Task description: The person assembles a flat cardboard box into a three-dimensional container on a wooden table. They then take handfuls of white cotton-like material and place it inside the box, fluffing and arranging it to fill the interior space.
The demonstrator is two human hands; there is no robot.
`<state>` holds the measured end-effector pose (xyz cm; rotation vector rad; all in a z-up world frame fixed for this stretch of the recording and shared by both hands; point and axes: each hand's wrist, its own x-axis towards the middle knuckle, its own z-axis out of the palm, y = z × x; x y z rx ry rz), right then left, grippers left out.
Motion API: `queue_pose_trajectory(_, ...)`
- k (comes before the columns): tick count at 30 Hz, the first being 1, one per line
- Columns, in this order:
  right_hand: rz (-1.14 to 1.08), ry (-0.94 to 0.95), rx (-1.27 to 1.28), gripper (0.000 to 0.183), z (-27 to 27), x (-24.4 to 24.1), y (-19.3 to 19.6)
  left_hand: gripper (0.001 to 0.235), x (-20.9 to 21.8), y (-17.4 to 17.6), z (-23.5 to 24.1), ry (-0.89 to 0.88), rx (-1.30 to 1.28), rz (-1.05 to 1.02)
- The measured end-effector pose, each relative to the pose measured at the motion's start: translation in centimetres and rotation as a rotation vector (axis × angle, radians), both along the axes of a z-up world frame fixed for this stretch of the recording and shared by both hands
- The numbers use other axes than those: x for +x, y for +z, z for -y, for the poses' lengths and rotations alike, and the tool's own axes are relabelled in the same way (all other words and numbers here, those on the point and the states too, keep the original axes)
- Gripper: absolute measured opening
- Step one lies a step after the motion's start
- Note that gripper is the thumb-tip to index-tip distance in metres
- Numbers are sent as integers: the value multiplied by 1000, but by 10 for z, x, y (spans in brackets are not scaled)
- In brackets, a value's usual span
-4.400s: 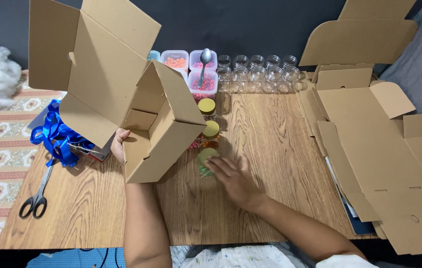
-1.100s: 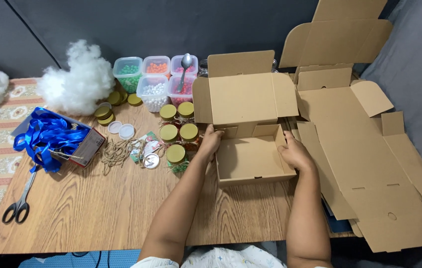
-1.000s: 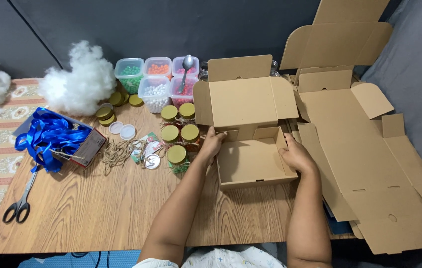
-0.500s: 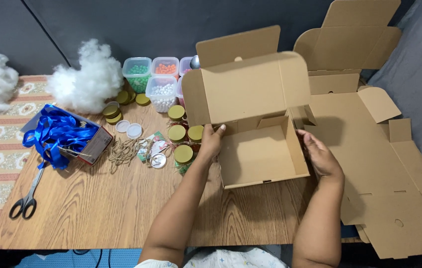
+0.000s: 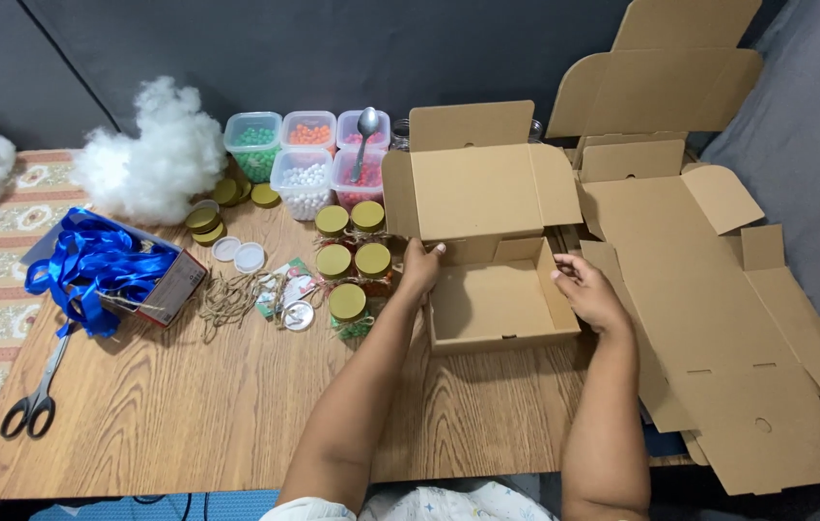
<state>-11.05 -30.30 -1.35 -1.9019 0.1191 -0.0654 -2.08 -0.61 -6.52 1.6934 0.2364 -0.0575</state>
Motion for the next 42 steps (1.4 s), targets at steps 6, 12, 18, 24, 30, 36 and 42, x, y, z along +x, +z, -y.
queue_pose_trajectory(6,7,-47,-31,54,-6,3,1,52,44,-5,-7,-51,243,-28)
queue_pose_trajectory(12,-57,-69,-117,56,-19,0,16,81,25,56,-14,-105,386,-141)
queue_pose_trajectory(18,-49,-87,-134,59,-23,-2,19,98,-12,98,-18,-129,328,-57)
queue_pose_trajectory(24,27,-77,-204,60,-51,-25,58,96,-75,159,-31,-205,270,170)
queue_pose_trajectory(30,245,-166,-341,54,-63,-34,68,74,-44,173,-111,25,512,534)
queue_pose_trajectory(36,358,-167,-312,45,-79,-46,85,88,55,149,-258,378,1105,480)
queue_pose_trajectory(42,346,-160,-401,42,-89,-51,95,112,31,222,-302,513,978,165)
